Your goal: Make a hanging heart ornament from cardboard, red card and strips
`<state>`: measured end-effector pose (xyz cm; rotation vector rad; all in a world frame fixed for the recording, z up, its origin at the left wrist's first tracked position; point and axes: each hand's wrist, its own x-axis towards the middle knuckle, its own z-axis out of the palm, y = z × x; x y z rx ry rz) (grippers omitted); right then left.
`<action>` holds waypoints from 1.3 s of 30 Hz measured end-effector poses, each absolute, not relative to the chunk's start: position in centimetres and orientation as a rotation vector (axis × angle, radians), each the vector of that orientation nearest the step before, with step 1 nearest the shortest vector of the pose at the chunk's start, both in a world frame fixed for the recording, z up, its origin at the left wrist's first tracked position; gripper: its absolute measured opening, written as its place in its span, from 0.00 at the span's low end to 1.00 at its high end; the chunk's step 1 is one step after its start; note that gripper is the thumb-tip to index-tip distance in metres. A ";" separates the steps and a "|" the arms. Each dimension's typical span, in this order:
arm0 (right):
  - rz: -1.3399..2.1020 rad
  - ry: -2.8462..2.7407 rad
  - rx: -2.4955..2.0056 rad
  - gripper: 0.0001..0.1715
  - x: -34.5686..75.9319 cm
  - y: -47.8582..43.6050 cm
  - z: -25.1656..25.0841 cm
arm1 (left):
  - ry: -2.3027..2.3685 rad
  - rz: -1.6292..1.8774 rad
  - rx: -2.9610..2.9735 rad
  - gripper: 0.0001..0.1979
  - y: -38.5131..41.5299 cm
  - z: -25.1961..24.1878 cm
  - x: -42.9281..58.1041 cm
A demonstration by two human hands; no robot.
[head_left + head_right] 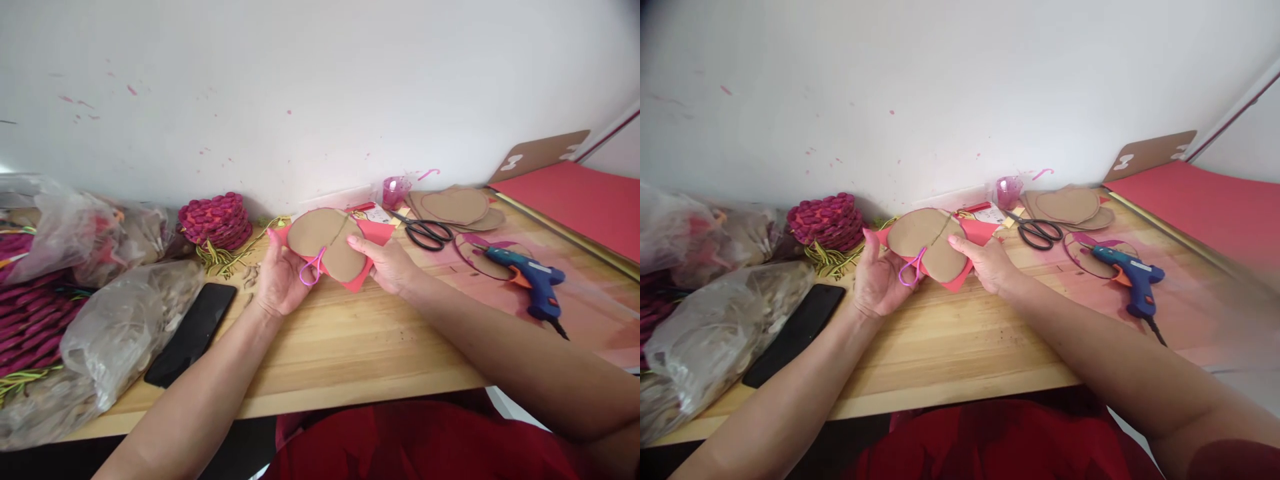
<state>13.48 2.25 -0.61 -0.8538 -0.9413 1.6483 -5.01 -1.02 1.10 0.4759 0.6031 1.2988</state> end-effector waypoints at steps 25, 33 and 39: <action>1.723 -0.788 -0.835 0.22 13.9 3.0 -0.1 | 0.615 1.396 0.566 0.07 -0.6 0.2 -5.0; 1.692 -0.786 -0.836 0.20 13.8 2.7 -0.1 | 0.666 1.406 0.521 0.05 -0.3 -0.1 -4.7; 1.645 -0.824 -0.856 0.22 13.8 2.9 -0.5 | 0.658 1.416 0.490 0.06 -0.3 -0.1 -5.0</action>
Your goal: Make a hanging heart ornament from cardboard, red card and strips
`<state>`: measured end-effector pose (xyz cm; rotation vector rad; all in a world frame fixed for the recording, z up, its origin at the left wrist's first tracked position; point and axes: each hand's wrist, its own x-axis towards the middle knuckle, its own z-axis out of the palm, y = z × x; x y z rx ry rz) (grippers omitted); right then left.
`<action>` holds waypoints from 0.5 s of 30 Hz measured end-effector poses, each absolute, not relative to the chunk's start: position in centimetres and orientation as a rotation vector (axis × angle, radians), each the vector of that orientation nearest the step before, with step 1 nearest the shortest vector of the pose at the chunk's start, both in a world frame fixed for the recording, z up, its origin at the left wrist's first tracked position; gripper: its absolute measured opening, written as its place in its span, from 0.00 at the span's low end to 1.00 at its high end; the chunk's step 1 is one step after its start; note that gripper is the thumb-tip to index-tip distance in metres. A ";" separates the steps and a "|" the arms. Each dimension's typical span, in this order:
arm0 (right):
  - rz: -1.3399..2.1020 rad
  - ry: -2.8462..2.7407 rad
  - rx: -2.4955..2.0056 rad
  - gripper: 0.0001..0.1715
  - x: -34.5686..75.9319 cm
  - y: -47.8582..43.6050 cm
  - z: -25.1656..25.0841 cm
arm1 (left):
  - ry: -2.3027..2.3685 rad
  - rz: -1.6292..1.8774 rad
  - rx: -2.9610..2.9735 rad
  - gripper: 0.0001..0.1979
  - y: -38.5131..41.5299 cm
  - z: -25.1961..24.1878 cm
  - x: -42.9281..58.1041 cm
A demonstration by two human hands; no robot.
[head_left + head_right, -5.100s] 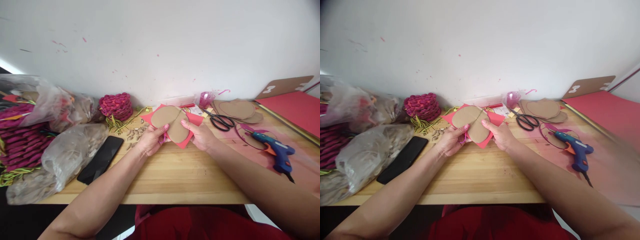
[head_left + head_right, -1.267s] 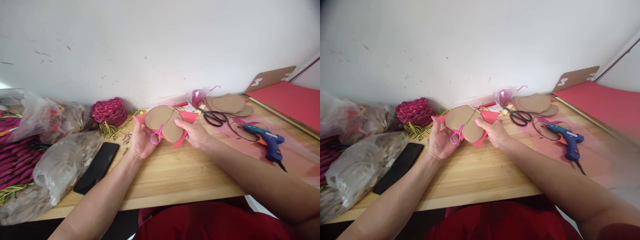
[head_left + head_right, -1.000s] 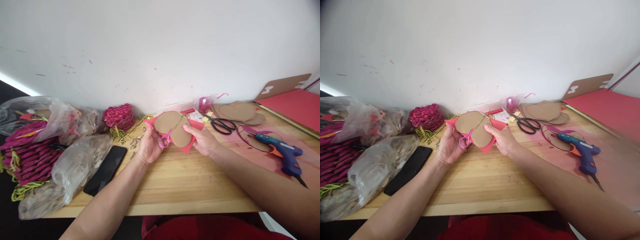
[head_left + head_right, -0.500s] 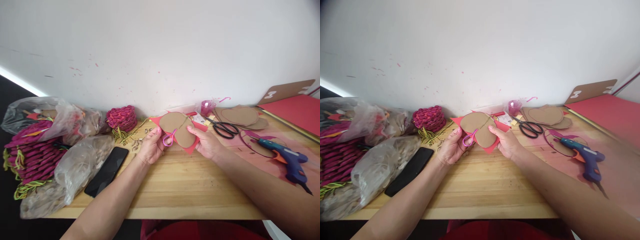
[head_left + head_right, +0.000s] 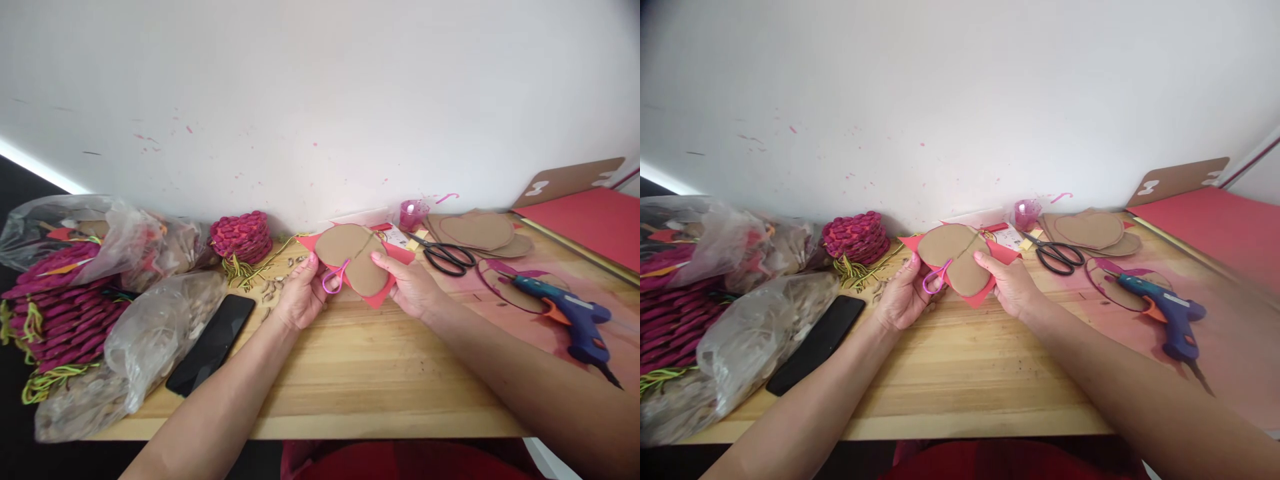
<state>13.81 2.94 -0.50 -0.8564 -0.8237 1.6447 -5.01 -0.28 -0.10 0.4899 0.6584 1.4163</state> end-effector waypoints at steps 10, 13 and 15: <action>1.649 -0.832 -0.852 0.24 13.1 2.2 -0.7 | 0.542 1.381 0.598 0.11 -0.9 -0.9 -4.0; 1.628 -0.859 -0.847 0.23 12.9 2.1 -1.1 | 0.555 1.372 0.573 0.15 -1.1 -0.9 -3.7; 1.599 -0.892 -0.834 0.23 12.8 2.0 -1.3 | 0.588 1.378 0.519 0.17 -1.2 -0.8 -3.6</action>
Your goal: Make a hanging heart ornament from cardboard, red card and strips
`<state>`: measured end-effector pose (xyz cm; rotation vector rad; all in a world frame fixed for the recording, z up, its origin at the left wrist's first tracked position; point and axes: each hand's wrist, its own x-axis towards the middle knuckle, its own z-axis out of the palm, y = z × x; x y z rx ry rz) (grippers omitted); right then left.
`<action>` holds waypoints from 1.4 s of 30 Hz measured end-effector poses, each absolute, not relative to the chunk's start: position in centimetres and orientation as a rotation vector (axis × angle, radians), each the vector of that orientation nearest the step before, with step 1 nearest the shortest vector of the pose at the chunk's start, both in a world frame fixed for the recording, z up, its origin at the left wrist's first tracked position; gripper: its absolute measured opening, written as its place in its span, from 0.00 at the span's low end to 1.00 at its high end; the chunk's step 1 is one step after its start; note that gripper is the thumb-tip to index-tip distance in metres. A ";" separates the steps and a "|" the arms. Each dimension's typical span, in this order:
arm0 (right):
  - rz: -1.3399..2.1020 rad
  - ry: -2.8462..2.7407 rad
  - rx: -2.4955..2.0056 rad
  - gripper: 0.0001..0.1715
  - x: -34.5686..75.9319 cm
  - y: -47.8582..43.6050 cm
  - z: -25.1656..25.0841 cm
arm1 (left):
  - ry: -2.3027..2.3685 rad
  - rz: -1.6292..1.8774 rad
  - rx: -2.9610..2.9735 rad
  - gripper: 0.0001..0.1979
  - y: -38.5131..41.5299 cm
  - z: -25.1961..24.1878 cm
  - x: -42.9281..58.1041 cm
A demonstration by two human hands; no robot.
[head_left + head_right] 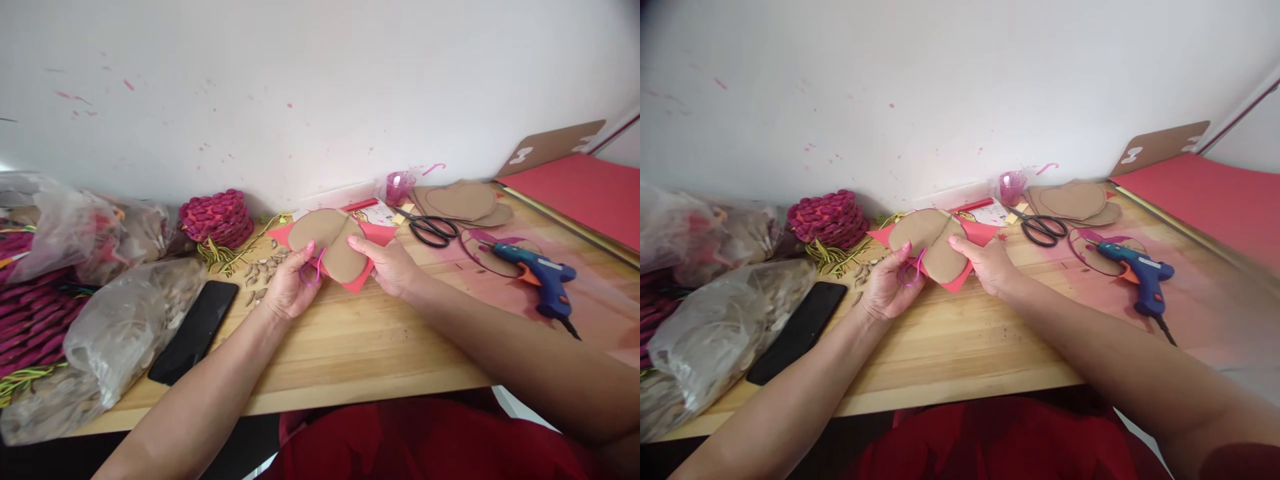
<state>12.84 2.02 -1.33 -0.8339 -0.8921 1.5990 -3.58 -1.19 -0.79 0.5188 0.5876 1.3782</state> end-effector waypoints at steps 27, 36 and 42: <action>1.585 -0.993 -0.821 0.19 12.3 1.3 -1.8 | 0.676 1.388 0.381 0.15 -1.7 -0.4 -2.9; 1.586 -0.991 -0.844 0.21 12.3 1.4 -1.9 | 0.705 1.419 0.300 0.18 -1.7 -0.1 -2.5; 1.514 -1.023 -0.807 0.20 12.2 1.5 -2.3 | 0.751 1.411 0.257 0.18 -1.7 0.2 -2.4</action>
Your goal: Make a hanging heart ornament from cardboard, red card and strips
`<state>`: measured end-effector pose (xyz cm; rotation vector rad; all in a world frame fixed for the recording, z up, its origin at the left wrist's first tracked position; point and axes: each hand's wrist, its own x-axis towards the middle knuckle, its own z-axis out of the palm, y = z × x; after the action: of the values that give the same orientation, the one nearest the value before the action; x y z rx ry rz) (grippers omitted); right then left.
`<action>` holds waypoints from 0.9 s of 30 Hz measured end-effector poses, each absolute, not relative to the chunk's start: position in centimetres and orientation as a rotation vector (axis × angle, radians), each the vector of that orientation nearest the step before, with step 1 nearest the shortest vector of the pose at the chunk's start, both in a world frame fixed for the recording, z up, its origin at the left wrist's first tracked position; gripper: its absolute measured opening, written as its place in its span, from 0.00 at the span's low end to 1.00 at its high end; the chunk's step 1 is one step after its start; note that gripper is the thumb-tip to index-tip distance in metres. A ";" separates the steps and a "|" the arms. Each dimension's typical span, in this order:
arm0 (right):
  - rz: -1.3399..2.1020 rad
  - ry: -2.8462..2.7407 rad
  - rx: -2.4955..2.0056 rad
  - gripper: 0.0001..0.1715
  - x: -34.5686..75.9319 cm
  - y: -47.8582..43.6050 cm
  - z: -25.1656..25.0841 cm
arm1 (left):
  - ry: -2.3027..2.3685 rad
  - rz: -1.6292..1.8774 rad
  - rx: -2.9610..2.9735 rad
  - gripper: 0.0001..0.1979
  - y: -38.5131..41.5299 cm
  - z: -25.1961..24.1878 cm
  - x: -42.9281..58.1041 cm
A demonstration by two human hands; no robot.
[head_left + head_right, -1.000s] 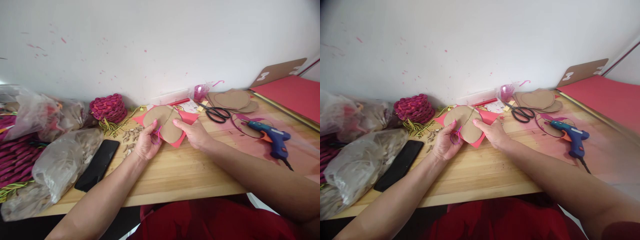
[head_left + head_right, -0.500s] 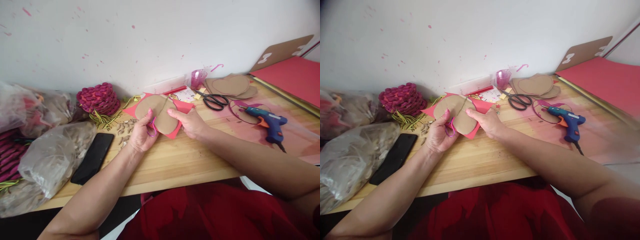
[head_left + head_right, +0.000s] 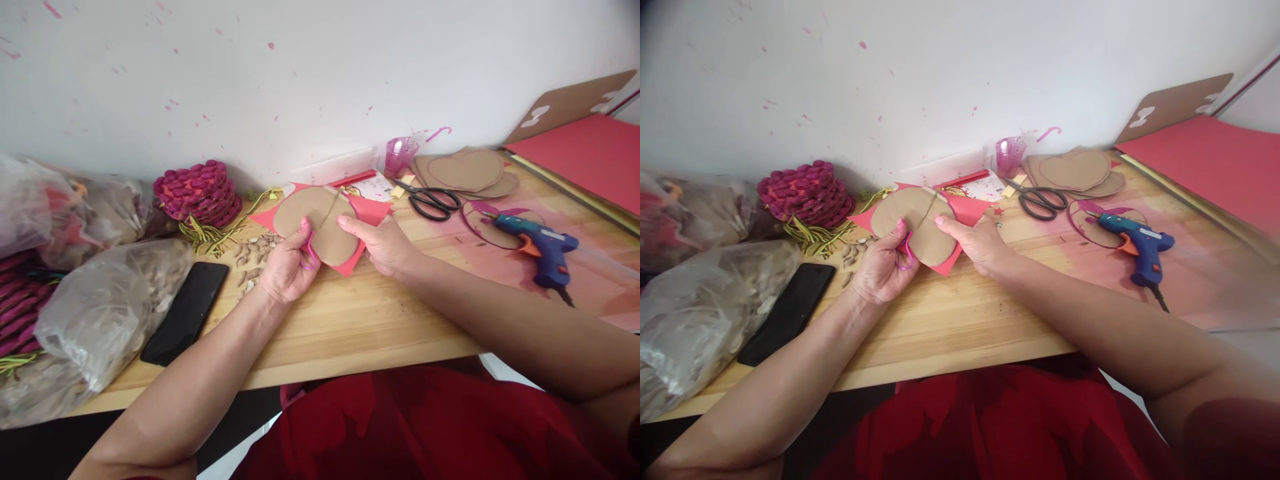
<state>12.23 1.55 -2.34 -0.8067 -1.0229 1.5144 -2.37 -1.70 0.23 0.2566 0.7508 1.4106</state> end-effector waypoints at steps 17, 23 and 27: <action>1.720 -0.960 -0.508 0.27 14.2 2.8 0.3 | 0.762 1.346 0.278 0.18 -1.7 0.7 -3.4; 1.585 -0.951 -0.687 0.19 15.4 4.1 -0.1 | 0.802 1.394 0.302 0.17 -1.5 0.6 -3.7; 1.373 -0.990 -0.796 0.35 16.1 5.4 -0.6 | 0.791 1.393 0.339 0.17 -1.4 0.2 -3.9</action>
<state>16.07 5.37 -0.62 -0.7959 -0.9904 1.3729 -3.91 -1.40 0.19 0.3393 0.7909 1.3933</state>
